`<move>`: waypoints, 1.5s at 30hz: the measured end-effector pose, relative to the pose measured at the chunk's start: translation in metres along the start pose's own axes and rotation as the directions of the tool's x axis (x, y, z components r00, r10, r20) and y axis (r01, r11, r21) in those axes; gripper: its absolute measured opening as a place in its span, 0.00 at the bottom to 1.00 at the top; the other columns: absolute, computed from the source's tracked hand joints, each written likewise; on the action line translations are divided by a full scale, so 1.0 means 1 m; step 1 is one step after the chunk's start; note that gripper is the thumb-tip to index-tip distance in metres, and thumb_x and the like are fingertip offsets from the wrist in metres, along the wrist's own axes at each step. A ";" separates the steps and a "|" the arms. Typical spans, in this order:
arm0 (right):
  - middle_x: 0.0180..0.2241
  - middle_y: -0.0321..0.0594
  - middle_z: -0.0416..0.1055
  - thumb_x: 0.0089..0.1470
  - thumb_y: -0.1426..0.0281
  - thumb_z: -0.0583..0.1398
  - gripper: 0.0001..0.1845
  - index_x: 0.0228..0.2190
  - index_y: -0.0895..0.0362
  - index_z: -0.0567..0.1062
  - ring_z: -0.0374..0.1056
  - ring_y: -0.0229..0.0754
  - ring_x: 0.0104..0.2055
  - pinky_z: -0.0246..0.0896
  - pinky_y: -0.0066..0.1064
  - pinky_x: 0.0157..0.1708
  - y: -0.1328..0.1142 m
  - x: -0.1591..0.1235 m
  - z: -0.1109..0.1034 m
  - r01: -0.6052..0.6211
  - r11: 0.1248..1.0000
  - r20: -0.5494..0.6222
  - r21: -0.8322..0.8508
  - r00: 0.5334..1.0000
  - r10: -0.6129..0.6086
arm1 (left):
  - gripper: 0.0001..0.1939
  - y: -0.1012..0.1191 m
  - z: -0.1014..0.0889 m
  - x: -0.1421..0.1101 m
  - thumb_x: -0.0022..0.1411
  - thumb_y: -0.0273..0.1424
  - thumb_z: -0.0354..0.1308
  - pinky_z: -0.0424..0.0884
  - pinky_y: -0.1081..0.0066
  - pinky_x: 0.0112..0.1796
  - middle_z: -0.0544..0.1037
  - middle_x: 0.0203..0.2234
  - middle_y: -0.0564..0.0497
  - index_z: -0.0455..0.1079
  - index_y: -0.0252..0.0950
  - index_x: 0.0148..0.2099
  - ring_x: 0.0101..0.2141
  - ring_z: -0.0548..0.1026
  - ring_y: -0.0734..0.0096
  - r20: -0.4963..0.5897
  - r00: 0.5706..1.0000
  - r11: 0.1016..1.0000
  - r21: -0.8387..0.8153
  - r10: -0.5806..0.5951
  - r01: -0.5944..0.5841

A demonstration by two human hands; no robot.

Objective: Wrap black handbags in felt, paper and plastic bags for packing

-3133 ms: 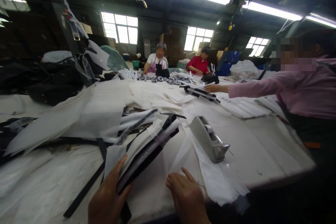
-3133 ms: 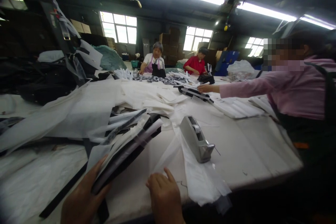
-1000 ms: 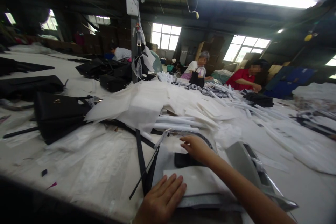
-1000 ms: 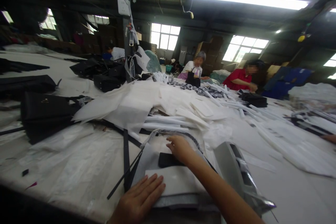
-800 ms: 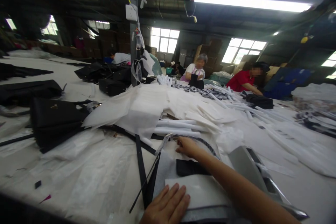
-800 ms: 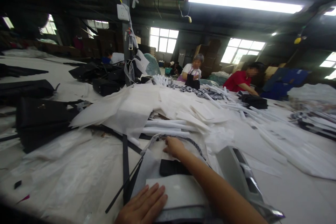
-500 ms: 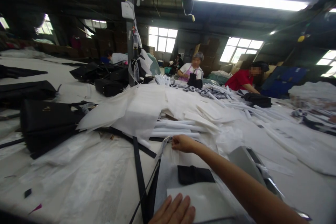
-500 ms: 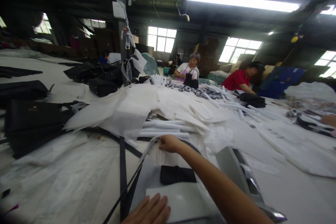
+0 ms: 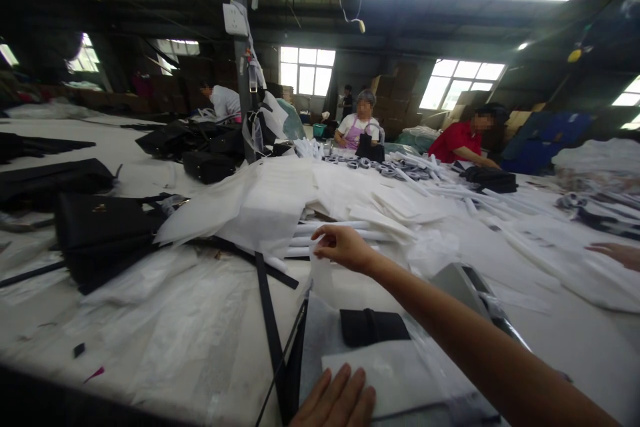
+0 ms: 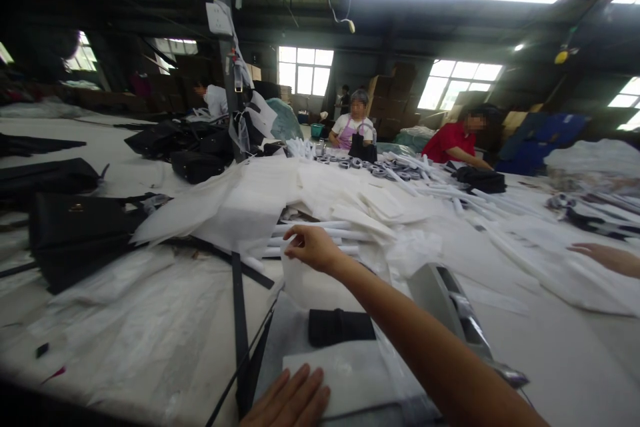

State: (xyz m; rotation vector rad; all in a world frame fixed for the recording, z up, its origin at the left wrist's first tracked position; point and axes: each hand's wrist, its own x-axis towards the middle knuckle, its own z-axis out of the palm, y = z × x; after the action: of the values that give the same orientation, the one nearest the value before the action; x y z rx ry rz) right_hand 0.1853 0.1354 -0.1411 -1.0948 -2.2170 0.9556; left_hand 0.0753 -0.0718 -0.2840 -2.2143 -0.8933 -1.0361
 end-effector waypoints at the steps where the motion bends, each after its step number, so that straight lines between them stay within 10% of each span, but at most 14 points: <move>1: 0.27 0.33 0.77 0.49 0.80 0.65 0.14 0.40 0.58 0.76 0.76 0.38 0.32 0.71 0.31 0.38 -0.009 -0.008 0.000 0.016 1.000 -0.019 0.026 1.000 -0.015 | 0.16 -0.003 -0.007 0.004 0.74 0.29 0.47 0.62 0.73 0.61 0.80 0.49 0.58 0.76 0.42 0.52 0.48 0.79 0.75 0.012 0.999 1.000 0.000 0.030 -0.030; 9: 0.37 0.38 0.80 0.53 0.70 0.65 0.10 0.40 0.56 0.79 0.77 0.41 0.39 0.73 0.31 0.42 -0.041 -0.094 0.008 0.065 0.988 -0.239 0.140 0.971 -0.030 | 0.19 -0.007 -0.020 0.011 0.75 0.27 0.43 0.57 0.68 0.63 0.79 0.51 0.54 0.74 0.39 0.56 0.51 0.77 0.73 0.061 0.997 0.999 -0.027 0.038 -0.036; 19: 0.36 0.34 0.80 0.56 0.78 0.60 0.10 0.36 0.52 0.78 0.77 0.38 0.39 0.71 0.23 0.41 -0.020 -0.191 0.072 0.182 0.982 -0.295 -0.043 0.937 -0.187 | 0.19 -0.001 -0.024 0.013 0.75 0.28 0.41 0.68 0.68 0.58 0.80 0.49 0.51 0.74 0.34 0.52 0.51 0.77 0.70 0.061 0.995 0.979 -0.184 -0.079 0.089; 24: 0.42 0.36 0.80 0.60 0.77 0.59 0.13 0.44 0.51 0.75 0.77 0.38 0.44 0.71 0.23 0.47 -0.001 -0.202 0.082 0.269 0.959 -0.255 -0.095 0.924 -0.284 | 0.20 -0.009 -0.036 0.023 0.76 0.31 0.39 0.73 0.69 0.54 0.80 0.48 0.48 0.72 0.34 0.54 0.51 0.76 0.67 0.181 0.980 0.944 -0.300 -0.080 0.133; 32: 0.43 0.36 0.80 0.60 0.78 0.59 0.13 0.44 0.52 0.75 0.76 0.37 0.46 0.70 0.24 0.49 0.005 -0.211 0.085 0.320 0.944 -0.281 -0.079 0.902 -0.329 | 0.16 -0.003 -0.033 -0.005 0.73 0.24 0.45 0.71 0.67 0.55 0.80 0.46 0.45 0.75 0.31 0.49 0.52 0.74 0.64 -0.007 0.996 0.974 -0.209 -0.086 0.082; 45: 0.40 0.34 0.81 0.61 0.76 0.59 0.10 0.40 0.51 0.77 0.77 0.37 0.43 0.71 0.26 0.46 -0.009 -0.212 0.076 0.315 0.949 -0.334 -0.001 0.895 -0.297 | 0.15 0.001 -0.035 -0.008 0.74 0.28 0.44 0.75 0.72 0.46 0.80 0.39 0.45 0.72 0.32 0.47 0.42 0.78 0.68 0.040 0.972 0.927 -0.295 -0.232 0.233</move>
State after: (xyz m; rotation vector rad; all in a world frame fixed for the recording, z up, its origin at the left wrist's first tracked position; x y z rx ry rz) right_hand 0.2484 -0.0703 -0.2067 -0.7818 -1.9953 0.6374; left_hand 0.0560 -0.0989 -0.2710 -2.3960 -1.0828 -1.3555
